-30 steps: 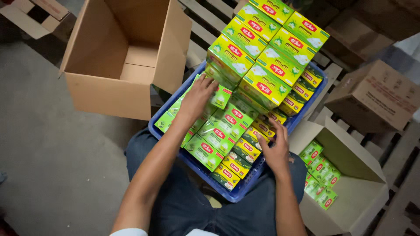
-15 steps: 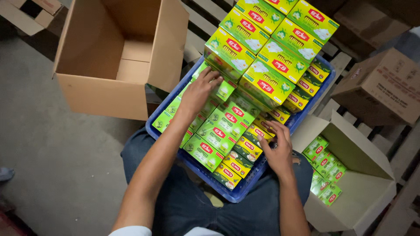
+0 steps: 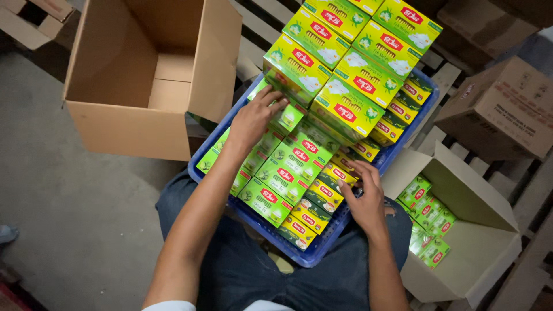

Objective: The person repeatedly picks up stacks of small green and yellow boxes from a blue crate on their lap and places them into a larger cardboard box on the floor. The process continues until the crate is emptied.

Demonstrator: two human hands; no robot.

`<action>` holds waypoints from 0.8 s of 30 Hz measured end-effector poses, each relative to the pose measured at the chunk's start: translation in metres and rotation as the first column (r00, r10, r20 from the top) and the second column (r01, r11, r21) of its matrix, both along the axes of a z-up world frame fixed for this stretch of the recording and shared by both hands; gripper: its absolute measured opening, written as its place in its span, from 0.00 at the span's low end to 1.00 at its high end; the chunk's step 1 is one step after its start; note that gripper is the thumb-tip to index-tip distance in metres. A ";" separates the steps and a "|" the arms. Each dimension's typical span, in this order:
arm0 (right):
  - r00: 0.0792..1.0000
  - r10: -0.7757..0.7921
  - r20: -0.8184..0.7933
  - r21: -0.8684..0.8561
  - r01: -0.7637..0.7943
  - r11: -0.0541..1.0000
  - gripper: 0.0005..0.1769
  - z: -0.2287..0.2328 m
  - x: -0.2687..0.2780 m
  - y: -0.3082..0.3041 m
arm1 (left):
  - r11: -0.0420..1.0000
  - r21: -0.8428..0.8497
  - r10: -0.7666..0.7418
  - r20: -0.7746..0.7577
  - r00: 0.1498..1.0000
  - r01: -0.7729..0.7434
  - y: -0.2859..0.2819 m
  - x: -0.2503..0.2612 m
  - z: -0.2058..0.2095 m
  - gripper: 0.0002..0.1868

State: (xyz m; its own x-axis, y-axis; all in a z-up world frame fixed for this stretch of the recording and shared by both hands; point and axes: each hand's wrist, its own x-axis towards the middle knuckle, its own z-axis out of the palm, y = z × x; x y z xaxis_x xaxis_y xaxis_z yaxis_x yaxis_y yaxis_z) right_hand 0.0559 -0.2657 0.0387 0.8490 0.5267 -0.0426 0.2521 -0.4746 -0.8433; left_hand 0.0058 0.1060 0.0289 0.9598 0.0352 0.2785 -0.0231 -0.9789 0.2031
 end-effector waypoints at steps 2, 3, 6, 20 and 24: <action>1.000 -0.005 -0.005 -0.003 0.005 1.000 0.32 0.003 -0.003 -0.001 | 1.000 -0.021 0.010 -0.011 1.000 -0.010 0.002 -0.003 0.006 0.18; 1.000 -0.005 -0.004 -0.003 0.005 1.000 0.31 0.004 -0.003 0.000 | 0.999 -0.038 0.025 -0.017 1.000 -0.026 0.003 -0.004 0.009 0.20; 1.000 0.006 0.002 -0.014 -0.006 1.000 0.32 0.009 -0.004 0.000 | 1.000 0.026 0.018 0.010 1.000 -0.018 0.009 0.000 -0.009 0.18; 1.000 0.016 0.003 -0.036 -0.016 0.999 0.29 0.003 -0.005 -0.007 | 0.996 -0.085 0.025 0.028 0.999 -0.023 0.004 -0.006 -0.028 0.44; 0.995 0.024 0.095 -0.049 -0.020 0.999 0.31 -0.010 0.004 -0.017 | 0.992 -0.004 0.126 -0.003 0.992 -0.126 -0.014 -0.005 -0.006 0.52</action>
